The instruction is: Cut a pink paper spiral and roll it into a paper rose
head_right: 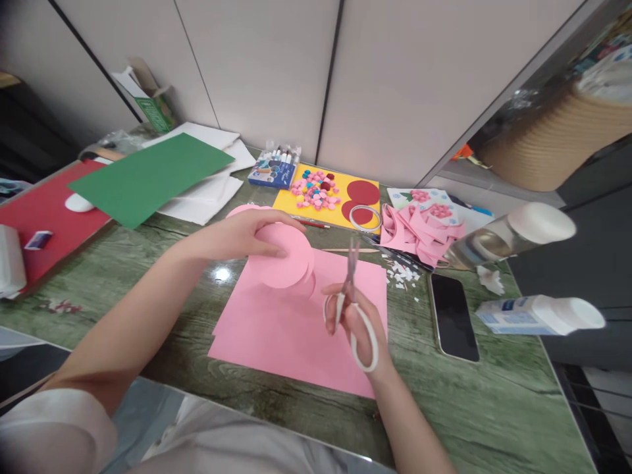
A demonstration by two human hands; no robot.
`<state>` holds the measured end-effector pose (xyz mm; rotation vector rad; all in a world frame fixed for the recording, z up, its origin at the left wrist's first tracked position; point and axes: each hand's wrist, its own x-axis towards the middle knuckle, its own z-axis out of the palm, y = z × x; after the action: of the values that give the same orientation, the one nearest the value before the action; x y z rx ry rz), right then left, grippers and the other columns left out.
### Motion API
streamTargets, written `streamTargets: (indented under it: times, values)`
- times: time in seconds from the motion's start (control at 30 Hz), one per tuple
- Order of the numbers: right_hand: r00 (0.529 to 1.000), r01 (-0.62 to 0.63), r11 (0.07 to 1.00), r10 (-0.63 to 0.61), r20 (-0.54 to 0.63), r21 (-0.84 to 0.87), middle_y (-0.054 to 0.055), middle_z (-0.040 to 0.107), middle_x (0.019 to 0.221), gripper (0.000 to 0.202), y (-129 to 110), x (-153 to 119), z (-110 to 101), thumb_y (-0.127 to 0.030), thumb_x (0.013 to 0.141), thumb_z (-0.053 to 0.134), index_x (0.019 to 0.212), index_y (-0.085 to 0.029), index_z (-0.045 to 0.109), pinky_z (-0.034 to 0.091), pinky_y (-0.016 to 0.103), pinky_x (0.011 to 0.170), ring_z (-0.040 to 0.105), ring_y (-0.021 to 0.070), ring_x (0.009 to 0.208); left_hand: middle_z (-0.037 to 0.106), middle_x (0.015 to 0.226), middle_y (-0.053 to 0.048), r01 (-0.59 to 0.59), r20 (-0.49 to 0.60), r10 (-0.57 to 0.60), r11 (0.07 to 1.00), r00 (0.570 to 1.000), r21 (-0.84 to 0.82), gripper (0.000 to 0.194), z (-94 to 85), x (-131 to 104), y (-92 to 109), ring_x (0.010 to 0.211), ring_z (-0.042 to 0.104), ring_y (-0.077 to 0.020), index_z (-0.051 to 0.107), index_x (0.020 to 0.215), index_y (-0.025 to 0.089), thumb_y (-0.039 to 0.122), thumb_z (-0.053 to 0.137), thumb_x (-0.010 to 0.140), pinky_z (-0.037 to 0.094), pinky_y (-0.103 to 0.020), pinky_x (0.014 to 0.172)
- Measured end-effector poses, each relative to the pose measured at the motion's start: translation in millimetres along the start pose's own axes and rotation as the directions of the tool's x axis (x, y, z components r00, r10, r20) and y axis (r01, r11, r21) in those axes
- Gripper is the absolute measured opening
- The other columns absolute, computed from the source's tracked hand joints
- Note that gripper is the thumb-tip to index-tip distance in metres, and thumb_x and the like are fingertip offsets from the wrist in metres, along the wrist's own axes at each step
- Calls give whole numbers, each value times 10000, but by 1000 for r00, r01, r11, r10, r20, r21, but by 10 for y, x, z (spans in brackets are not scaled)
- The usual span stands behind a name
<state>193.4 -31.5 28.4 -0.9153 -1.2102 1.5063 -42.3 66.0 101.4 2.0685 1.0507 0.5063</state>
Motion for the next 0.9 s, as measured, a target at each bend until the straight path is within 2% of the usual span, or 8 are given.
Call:
streamTargets:
  times: [0.1,0.27,0.37,0.6,0.9]
  values:
    - [992,-38,990,54,117,-133,-23,446,599,361,20,-47,15,-477,824,514,1000,-167,573,326,241,454,420,106,490,575,1226,2,2,-39,-2,1000,999,-8,419,1,-3,8,1115,523,-188,566,1148,252,235,577,729,402,-304,935]
    - [968,-128,969,168,186,-213,-32,421,617,355,-22,-57,11,-473,849,489,1007,-164,565,340,232,477,407,87,500,542,1269,-9,-50,-144,38,995,989,-82,435,14,2,-19,1152,496,-186,549,1161,239,219,590,729,383,-321,970]
    - [963,-152,963,196,187,-222,-34,419,623,344,-22,-49,-7,-460,853,494,1017,-164,558,346,232,484,417,86,506,549,1258,-18,-68,-177,46,990,983,-123,429,25,9,-28,1147,501,-186,546,1160,231,222,591,733,391,-326,963]
    - [965,-163,968,196,174,-191,-40,412,613,346,-13,-54,-22,-456,851,501,1015,-159,567,336,221,469,407,77,494,537,1284,-18,-65,-146,49,993,988,-101,421,40,2,42,1130,516,-193,567,1152,233,205,593,733,380,-334,977]
    - [970,-164,963,197,144,-216,-42,413,597,350,-30,-49,-13,-459,850,498,1013,-158,571,336,218,460,405,74,482,547,1263,-30,-56,-168,28,985,985,-166,425,51,21,-24,1134,512,-202,552,1157,230,227,595,734,406,-348,955]
